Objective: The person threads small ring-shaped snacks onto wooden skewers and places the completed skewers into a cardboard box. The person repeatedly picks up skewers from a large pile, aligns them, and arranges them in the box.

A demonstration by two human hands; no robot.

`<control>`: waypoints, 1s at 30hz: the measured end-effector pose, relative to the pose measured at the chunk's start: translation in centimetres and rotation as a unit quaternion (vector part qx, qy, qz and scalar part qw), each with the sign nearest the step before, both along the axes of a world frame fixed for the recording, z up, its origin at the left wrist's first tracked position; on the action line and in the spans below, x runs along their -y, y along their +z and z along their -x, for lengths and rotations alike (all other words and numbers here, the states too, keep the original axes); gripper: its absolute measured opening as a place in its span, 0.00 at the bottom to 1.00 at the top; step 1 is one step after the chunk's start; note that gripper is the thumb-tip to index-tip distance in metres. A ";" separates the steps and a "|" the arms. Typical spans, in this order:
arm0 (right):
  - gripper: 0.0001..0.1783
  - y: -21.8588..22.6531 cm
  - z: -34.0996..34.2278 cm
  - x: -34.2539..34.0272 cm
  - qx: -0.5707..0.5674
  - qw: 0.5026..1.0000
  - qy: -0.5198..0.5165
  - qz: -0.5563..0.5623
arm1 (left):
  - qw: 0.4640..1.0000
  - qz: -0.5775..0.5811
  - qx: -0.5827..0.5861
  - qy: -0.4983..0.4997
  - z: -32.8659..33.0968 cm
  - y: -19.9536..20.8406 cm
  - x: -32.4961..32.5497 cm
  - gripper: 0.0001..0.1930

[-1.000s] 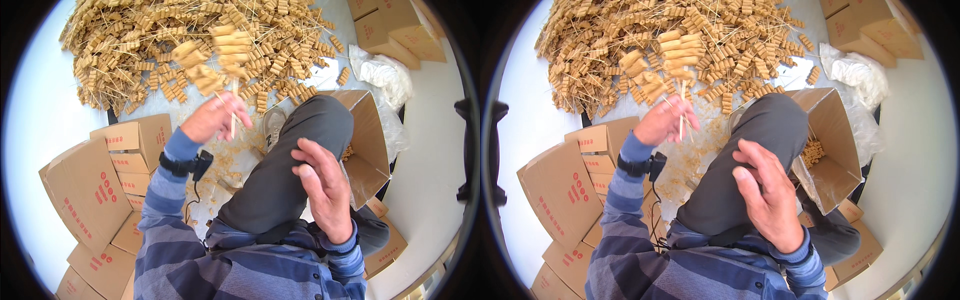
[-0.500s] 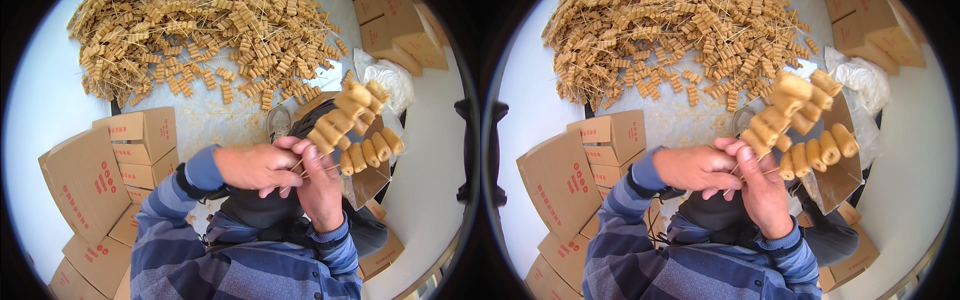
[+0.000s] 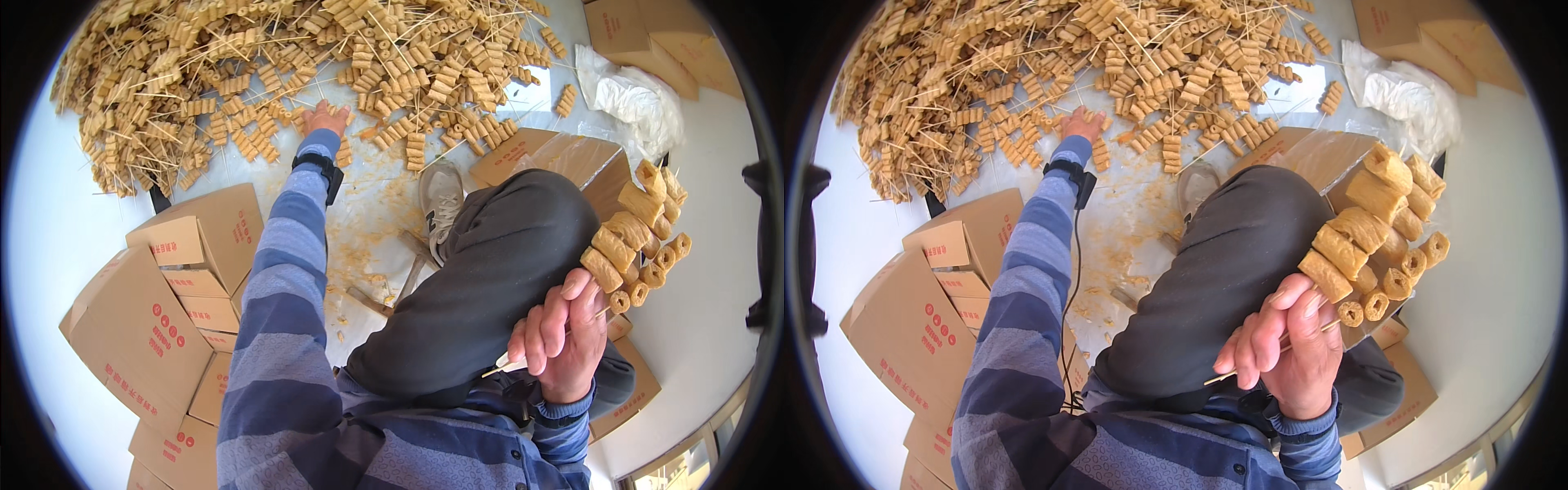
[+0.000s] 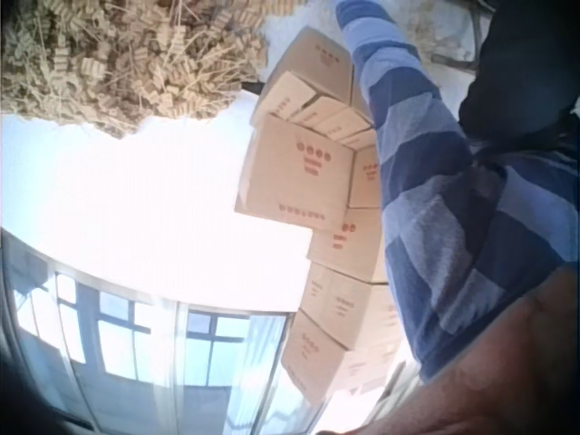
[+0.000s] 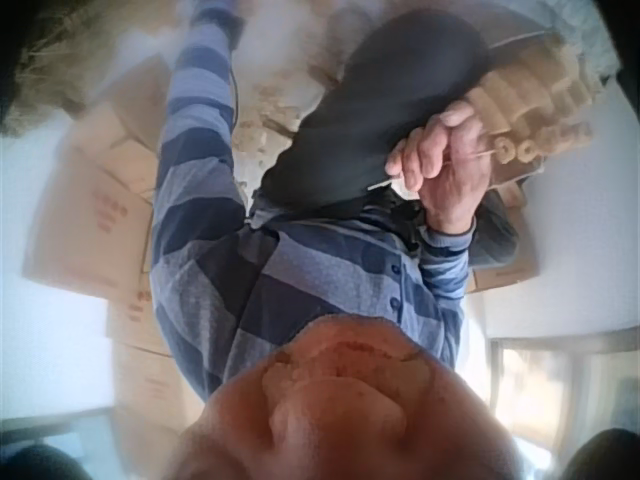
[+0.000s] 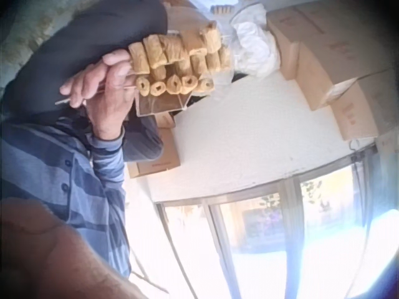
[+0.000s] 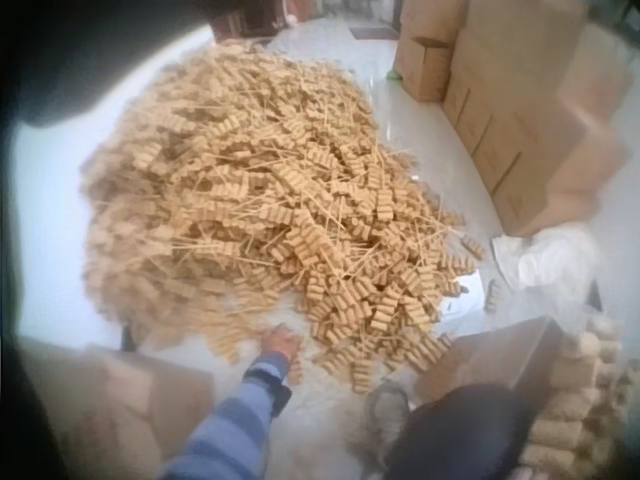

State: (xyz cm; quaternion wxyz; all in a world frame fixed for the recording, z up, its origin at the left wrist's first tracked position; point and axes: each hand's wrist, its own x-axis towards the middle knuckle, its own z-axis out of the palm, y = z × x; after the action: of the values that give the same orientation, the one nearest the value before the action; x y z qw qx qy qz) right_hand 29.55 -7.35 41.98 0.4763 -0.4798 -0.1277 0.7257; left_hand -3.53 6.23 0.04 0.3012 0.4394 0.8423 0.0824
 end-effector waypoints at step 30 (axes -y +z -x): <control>0.18 0.0 1.1 -1.3 0.035 0.997 0.066 -0.009 | 0.768 0.091 -0.160 -0.614 -0.9 2.2 6.3 0.10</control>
State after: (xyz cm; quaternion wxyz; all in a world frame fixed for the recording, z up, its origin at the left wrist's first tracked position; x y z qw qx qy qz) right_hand 28.44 -6.09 41.95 0.4271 -0.4914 -0.1822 0.7368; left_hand -2.67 -0.06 2.23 0.1869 0.8400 0.4326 -0.2690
